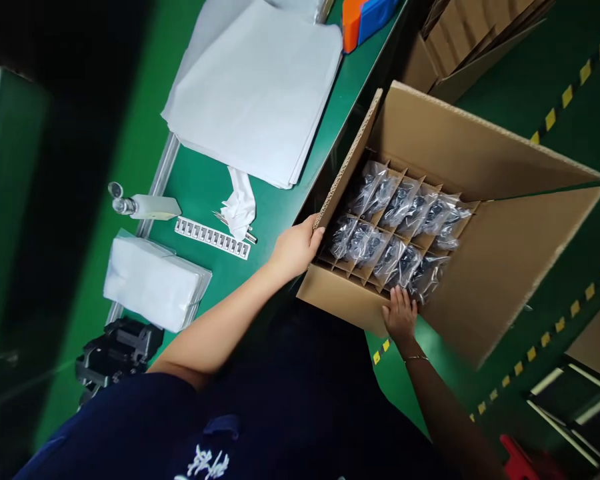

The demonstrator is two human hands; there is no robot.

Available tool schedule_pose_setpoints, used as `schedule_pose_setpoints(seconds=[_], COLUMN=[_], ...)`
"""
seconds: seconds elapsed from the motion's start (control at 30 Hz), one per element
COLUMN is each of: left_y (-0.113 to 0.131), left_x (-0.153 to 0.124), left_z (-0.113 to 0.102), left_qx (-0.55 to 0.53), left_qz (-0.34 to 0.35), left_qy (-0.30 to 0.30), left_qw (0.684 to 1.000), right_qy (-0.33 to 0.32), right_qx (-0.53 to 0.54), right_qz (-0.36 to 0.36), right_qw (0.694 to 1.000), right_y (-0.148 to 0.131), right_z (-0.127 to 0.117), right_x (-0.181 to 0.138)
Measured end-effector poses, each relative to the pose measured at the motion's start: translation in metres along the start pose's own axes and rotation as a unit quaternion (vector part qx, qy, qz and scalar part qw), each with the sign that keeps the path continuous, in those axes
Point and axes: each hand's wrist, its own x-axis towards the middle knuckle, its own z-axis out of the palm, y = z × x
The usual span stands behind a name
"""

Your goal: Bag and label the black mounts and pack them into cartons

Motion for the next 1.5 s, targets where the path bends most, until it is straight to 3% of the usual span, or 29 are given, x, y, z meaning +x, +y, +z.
schedule_pose_setpoints(seconds=[0.23, 0.33, 0.4, 0.53, 0.6, 0.7, 0.83, 0.93, 1.07, 1.3, 1.5], left_y=[-0.009, -0.011, -0.01, -0.009, -0.008, -0.007, -0.005, -0.004, -0.004, -0.012, -0.013], left_x=[0.004, 0.005, 0.005, 0.004, 0.003, 0.002, 0.001, 0.0, -0.001, 0.004, 0.006], left_z=[-0.007, -0.007, -0.006, -0.006, -0.007, -0.006, -0.006, -0.005, -0.003, 0.006, 0.009], left_qx=[0.0, -0.004, -0.002, 0.003, 0.005, 0.009, 0.008, 0.004, 0.007, -0.012, -0.015], left_qz=[0.032, 0.04, 0.043, 0.052, 0.051, 0.048, 0.048, 0.053, 0.055, 0.066, 0.058], left_qy=[-0.042, -0.037, -0.036, -0.027, -0.022, -0.02, -0.008, 0.002, 0.016, 0.05, 0.067], left_qw=[0.999, 0.998, 0.998, 0.998, 0.998, 0.999, 0.999, 0.999, 0.998, 0.996, 0.996], right_qy=[-0.043, -0.053, -0.056, -0.094, -0.084, -0.083, -0.121, -0.105, -0.069, -0.093, -0.083], right_qx=[-0.045, -0.039, -0.028, 0.041, 0.06, 0.061, 0.062, 0.072, 0.073, 0.09, 0.076], right_qz=[0.016, 0.038, 0.032, -0.091, -0.075, -0.023, -0.01, -0.005, 0.069, 0.081, 0.178], right_qw=[0.998, 0.997, 0.998, 0.991, 0.992, 0.994, 0.991, 0.992, 0.993, 0.988, 0.978], right_y=[0.0, -0.02, -0.054, -0.154, -0.193, -0.219, -0.212, -0.193, -0.162, -0.135, -0.099], right_z=[-0.013, -0.027, -0.039, -0.057, -0.061, -0.062, -0.06, -0.06, -0.055, -0.056, -0.059], right_x=[0.006, 0.006, 0.006, 0.025, 0.045, 0.077, 0.09, 0.073, 0.045, 0.029, 0.004])
